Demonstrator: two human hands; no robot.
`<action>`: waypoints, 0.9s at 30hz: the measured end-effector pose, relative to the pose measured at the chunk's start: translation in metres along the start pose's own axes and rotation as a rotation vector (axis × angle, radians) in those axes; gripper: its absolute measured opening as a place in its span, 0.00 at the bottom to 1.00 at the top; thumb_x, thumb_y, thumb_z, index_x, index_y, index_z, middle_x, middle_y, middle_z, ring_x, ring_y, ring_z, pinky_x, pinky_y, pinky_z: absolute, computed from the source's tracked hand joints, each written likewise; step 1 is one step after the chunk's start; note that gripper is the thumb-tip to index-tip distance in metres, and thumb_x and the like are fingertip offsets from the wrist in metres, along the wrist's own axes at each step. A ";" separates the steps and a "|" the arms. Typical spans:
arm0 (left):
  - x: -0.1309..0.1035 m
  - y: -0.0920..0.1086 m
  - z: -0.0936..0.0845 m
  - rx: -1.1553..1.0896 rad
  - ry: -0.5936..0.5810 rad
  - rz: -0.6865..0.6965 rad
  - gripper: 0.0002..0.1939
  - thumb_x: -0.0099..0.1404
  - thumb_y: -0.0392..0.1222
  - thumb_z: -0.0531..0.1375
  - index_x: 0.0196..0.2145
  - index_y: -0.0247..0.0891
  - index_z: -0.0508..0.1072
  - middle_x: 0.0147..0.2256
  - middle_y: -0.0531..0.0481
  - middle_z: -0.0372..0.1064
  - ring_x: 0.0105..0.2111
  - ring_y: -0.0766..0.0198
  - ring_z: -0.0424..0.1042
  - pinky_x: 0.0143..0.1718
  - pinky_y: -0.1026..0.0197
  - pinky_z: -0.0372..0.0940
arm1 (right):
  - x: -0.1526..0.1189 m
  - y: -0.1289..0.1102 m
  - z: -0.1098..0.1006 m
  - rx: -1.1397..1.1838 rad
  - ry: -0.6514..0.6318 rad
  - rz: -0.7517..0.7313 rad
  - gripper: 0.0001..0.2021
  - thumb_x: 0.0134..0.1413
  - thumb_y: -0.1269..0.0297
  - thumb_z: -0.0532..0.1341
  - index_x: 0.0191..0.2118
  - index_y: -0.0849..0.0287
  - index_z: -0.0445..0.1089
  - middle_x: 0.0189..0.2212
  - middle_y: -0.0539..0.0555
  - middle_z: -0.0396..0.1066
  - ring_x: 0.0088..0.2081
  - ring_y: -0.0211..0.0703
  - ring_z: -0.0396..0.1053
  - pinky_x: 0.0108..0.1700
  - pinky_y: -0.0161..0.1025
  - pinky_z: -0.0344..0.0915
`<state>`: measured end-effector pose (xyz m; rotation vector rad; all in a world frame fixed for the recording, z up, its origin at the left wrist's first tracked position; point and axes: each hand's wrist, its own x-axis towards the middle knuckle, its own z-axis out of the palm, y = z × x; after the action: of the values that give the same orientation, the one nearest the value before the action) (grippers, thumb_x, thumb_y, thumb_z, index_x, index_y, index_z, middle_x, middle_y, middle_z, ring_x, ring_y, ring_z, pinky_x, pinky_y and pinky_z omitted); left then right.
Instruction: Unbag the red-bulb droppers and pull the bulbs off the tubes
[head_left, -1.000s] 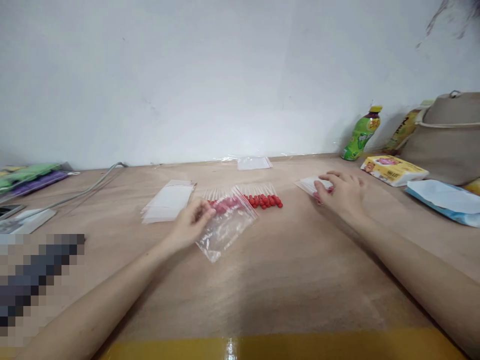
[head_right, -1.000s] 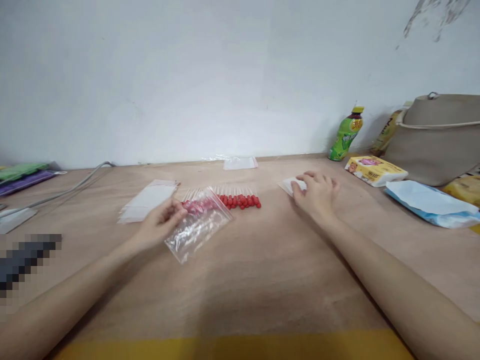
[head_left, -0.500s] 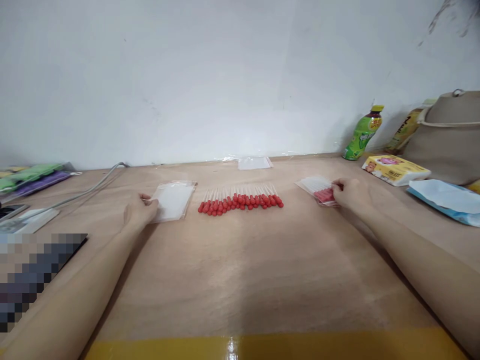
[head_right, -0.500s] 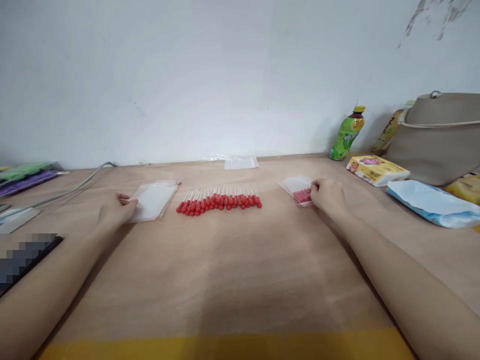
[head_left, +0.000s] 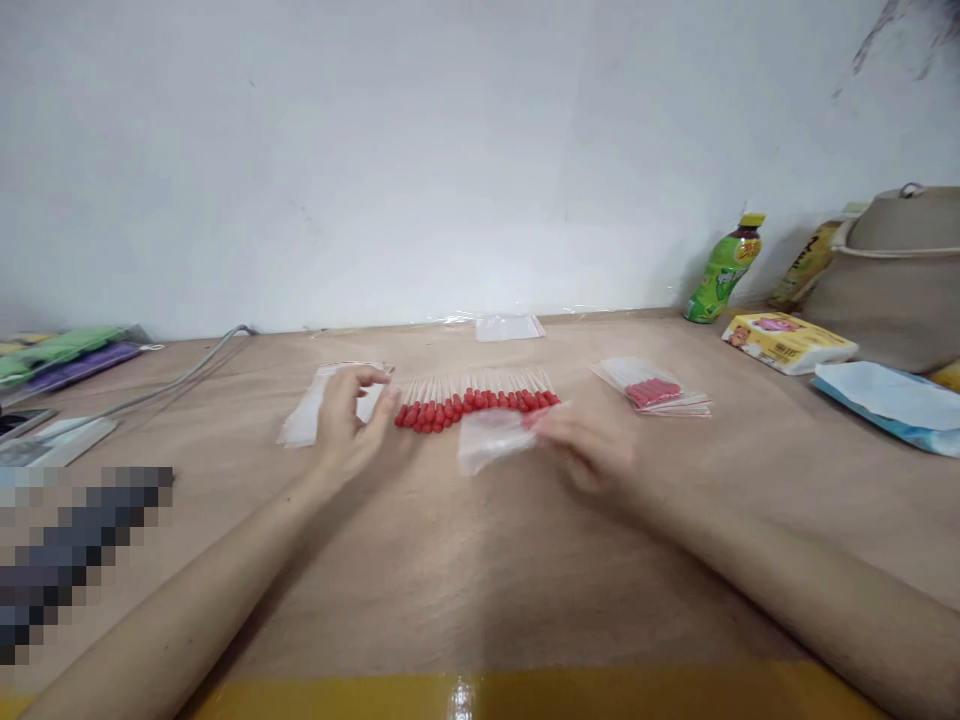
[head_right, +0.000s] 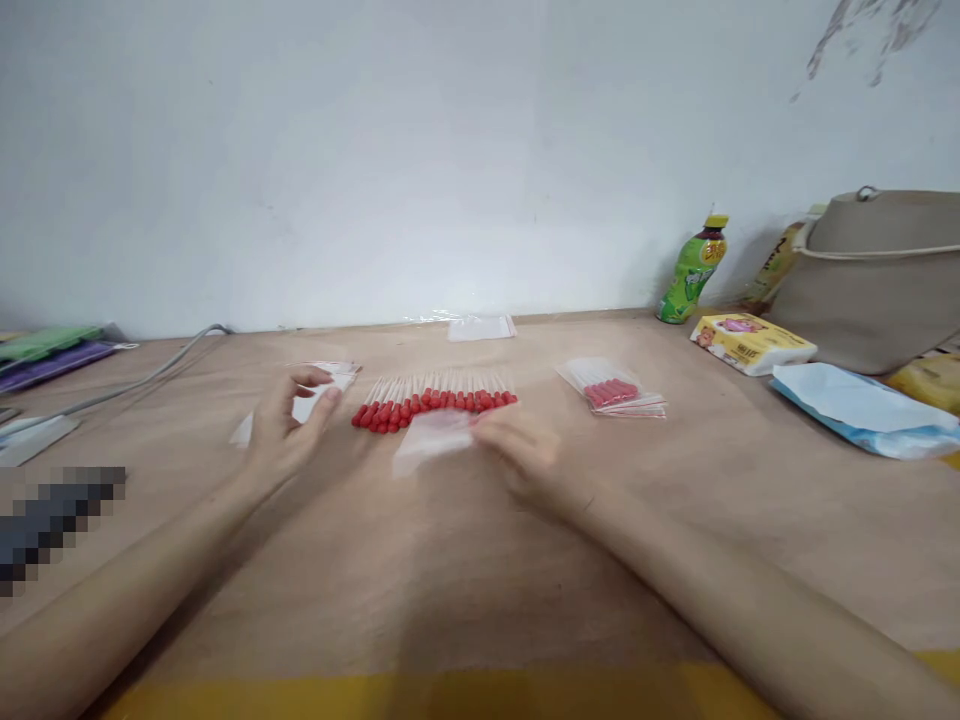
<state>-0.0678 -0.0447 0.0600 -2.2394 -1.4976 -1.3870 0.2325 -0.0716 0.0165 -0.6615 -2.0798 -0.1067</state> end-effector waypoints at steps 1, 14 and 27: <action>-0.005 0.013 0.002 -0.055 -0.075 0.065 0.07 0.61 0.43 0.54 0.37 0.39 0.65 0.38 0.49 0.65 0.41 0.60 0.64 0.43 0.59 0.60 | -0.002 -0.011 0.011 0.067 -0.012 -0.077 0.14 0.55 0.74 0.52 0.45 0.56 0.65 0.40 0.56 0.71 0.44 0.41 0.68 0.45 0.41 0.66; -0.045 0.058 0.022 -0.391 -0.758 0.247 0.18 0.63 0.41 0.53 0.52 0.41 0.61 0.50 0.44 0.61 0.49 0.59 0.62 0.51 0.53 0.60 | -0.003 -0.016 -0.001 0.246 -0.253 0.191 0.07 0.48 0.66 0.60 0.35 0.59 0.67 0.33 0.54 0.66 0.36 0.40 0.65 0.39 0.40 0.63; -0.038 0.066 0.036 -0.342 -0.737 0.249 0.14 0.65 0.39 0.51 0.47 0.40 0.67 0.45 0.46 0.65 0.44 0.61 0.65 0.46 0.56 0.62 | -0.012 -0.003 0.006 0.250 -0.319 0.263 0.01 0.48 0.67 0.62 0.29 0.58 0.70 0.24 0.49 0.67 0.31 0.37 0.63 0.34 0.36 0.59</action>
<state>0.0025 -0.0846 0.0355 -3.2541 -1.0958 -0.8186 0.2315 -0.0769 0.0037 -0.8294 -2.2341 0.4267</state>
